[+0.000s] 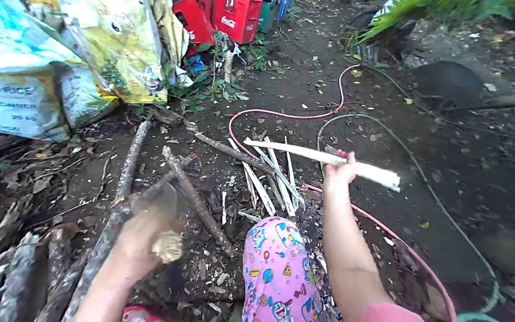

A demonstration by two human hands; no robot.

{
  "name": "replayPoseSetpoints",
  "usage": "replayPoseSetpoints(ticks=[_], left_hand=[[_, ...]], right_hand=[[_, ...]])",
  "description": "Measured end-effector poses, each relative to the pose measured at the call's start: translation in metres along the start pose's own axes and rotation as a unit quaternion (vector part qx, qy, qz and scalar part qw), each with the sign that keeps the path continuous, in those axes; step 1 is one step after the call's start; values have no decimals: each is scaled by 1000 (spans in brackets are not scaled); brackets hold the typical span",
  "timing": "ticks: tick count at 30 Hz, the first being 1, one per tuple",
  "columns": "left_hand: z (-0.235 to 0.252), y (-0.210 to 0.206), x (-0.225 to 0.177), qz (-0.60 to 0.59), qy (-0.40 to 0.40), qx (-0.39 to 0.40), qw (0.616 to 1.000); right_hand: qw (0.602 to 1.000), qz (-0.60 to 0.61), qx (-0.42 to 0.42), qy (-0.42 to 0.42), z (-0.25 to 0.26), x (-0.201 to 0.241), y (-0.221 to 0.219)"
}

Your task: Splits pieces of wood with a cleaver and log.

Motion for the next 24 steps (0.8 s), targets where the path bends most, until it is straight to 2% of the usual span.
replayPoseSetpoints(ticks=[2, 5, 7, 8, 9, 10, 11, 12, 14, 16, 18, 20, 22, 24], left_hand=[[15, -30, 0, -25, -35, 47, 998], [35, -70, -2, -63, -86, 105, 989], [48, -95, -5, -73, -113, 147, 980], [55, -109, -5, -74, -125, 170, 975], [61, -123, -5, -76, -139, 194, 968], [67, -138, -3, -80, -150, 217, 961], [72, -153, 0, -79, -162, 237, 955], [76, -168, 4, -76, -170, 257, 948], [82, -199, 10, -83, -172, 291, 938], [82, -230, 13, -85, -193, 289, 934], [77, -263, 14, -75, -212, 289, 931], [76, -289, 13, -45, -169, 349, 921], [75, -297, 20, -43, -78, 386, 918], [69, -290, 42, -65, 60, 423, 902]], right_hand=[[998, 8, -53, -14, 11, -20, 37], [996, 19, -57, -58, 26, -70, 94], [985, -45, -61, -152, 16, -110, 131], [966, -121, -62, -219, 1, -126, 147], [929, -224, -52, -289, -16, -140, 156], [874, -332, -22, -353, -33, -151, 158], [817, -420, 33, -394, -46, -162, 154], [775, -465, 112, -413, -61, -168, 140], [737, -479, 277, -389, -95, -159, 86], [713, -416, 430, -365, -131, -134, 23], [678, -348, 535, -364, -146, -123, -18], [666, -332, 550, -379, -143, -128, -36], [668, -449, 507, -310, -125, -133, -40], [615, -557, 508, -229, -95, -144, -25]])
Point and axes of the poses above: each hand's wrist, its own z-axis towards the middle knuckle, its own y-axis out of the back of the hand, x = y × z, the point moved 6 cm from there along z, towards the middle knuckle, and after that the axes turned 15 degrees about -z, right-handed, at the moved point
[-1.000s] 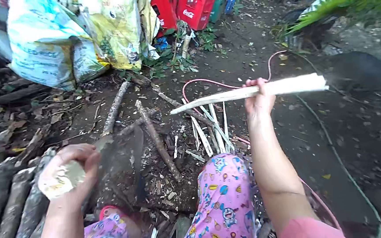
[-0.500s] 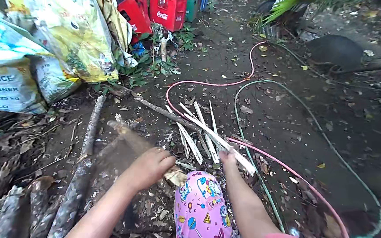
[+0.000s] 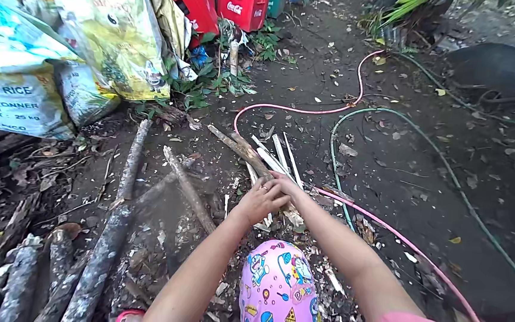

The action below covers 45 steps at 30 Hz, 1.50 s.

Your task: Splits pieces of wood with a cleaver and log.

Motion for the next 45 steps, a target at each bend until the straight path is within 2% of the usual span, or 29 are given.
replayPoseSetpoints(ticks=[3, 5, 9, 11, 12, 14, 16, 18, 23, 26, 30, 33, 35, 37, 40, 42, 45], left_hand=[[-45, 7, 42, -54, 181, 10, 982], [-96, 8, 69, -71, 266, 1, 961], [-213, -4, 99, -91, 399, 21, 912], [-262, -13, 107, -110, 447, 31, 887], [-282, -18, 112, -122, 461, 31, 878], [-310, -30, 122, -152, 485, 35, 861], [-318, -36, 128, -180, 515, 71, 835], [-311, -39, 131, -188, 518, 103, 828], [-306, -50, 139, -187, 488, 112, 845], [-313, -53, 141, -187, 495, 106, 842], [-316, -52, 141, -192, 504, 120, 834], [-310, -42, 136, -187, 497, 101, 842], [-303, -23, 129, -171, 478, 24, 861], [-287, 1, 121, -144, 448, -53, 881], [-238, 42, 105, -119, 392, -131, 903], [-196, 67, 98, -128, 353, -197, 906], [-145, 87, 99, -190, 308, -303, 882]], right_hand=[[987, -155, -36, -36, 16, -66, 26], [966, -249, -58, -44, 14, -107, 45], [924, -363, -103, -64, 11, -170, 68], [885, -435, -117, -118, 17, -177, 70], [877, -446, -127, -124, 24, -176, 68], [894, -411, -149, -95, 48, -167, 59], [936, -299, -171, -70, 75, -154, 44], [963, -171, -195, -80, 102, -146, 31], [965, 23, -213, -151, 156, -154, 13], [946, 89, -227, -215, 155, -136, 5], [943, 173, -186, -213, 160, -104, -13], [954, 127, -171, -212, 154, -67, -21], [972, 19, -174, -157, 137, -21, -20], [965, -173, -182, -76, 112, 33, -15], [889, -429, -162, -7, 64, 114, -25], [838, -525, -147, 15, 27, 163, -42], [769, -623, -131, 52, -35, 224, -78]])
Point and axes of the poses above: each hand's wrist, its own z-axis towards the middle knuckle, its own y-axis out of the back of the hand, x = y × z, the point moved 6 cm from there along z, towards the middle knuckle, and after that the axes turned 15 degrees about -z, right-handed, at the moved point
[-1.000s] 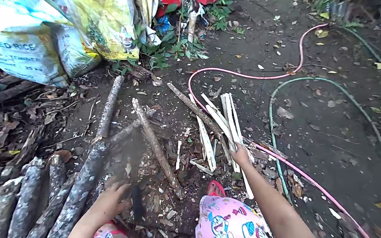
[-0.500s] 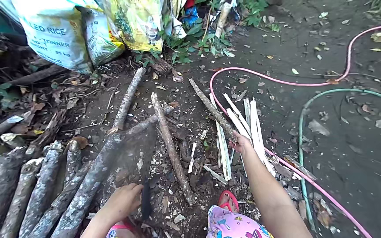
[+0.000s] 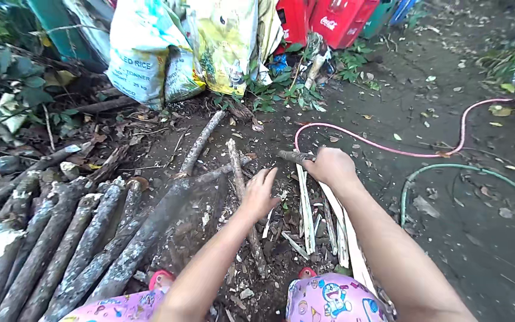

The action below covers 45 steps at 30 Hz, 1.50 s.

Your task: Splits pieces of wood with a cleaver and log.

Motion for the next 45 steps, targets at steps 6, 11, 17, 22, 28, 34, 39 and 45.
replayPoseSetpoints(ticks=[6, 11, 17, 22, 28, 34, 39, 45], left_hand=[[14, 5, -22, -245, -92, -174, 949], [-21, 36, 29, -356, -40, -250, 899], [-123, 0, 67, -345, -77, -288, 890], [-177, -7, 82, -217, -12, -53, 975], [-168, 103, 127, -144, 134, -34, 980], [-150, 173, 88, -276, 71, -188, 940], [-168, 210, 89, -330, 32, -288, 898], [-181, 254, 100, -222, 27, -408, 885]], right_hand=[[980, -42, -33, 192, -61, 77, 67], [851, 509, -91, 95, -17, 42, 19], [542, 767, 242, -244, -45, 99, -213], [445, 847, 199, -213, -48, 128, -235], [639, 748, 176, 9, -62, 168, -205], [805, 483, 120, 323, -130, 246, -167], [714, 539, 115, 433, -119, 266, -160], [886, 386, 245, 83, -55, 245, -307]])
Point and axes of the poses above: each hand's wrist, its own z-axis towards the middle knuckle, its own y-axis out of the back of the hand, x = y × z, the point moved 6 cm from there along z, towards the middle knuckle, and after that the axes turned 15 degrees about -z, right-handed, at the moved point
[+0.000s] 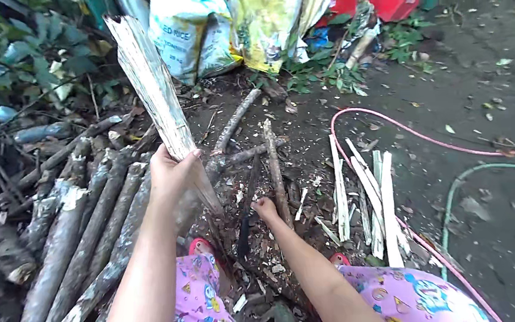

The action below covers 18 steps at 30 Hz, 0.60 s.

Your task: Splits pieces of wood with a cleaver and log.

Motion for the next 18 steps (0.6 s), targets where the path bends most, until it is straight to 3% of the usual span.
replayPoseSetpoints(ticks=[4, 9, 11, 14, 16, 18], left_hand=[[12, -6, 16, -6, -42, -14, 999], [11, -24, 30, -57, -49, 9, 997], [14, -29, 37, -48, -35, 20, 998], [20, -34, 50, 1, 34, 22, 999], [25, -35, 55, 10, 71, 13, 997], [30, -33, 55, 5, 93, 9, 996]], right_hand=[[982, -127, 107, -90, 3, -39, -74], [955, -246, 86, -141, 8, -32, -100], [959, -217, 82, -163, 7, -29, -96], [977, -66, 32, -200, -2, -44, -84], [980, 48, -10, -195, -12, -61, -72], [981, 64, -41, -178, -23, -70, -50]])
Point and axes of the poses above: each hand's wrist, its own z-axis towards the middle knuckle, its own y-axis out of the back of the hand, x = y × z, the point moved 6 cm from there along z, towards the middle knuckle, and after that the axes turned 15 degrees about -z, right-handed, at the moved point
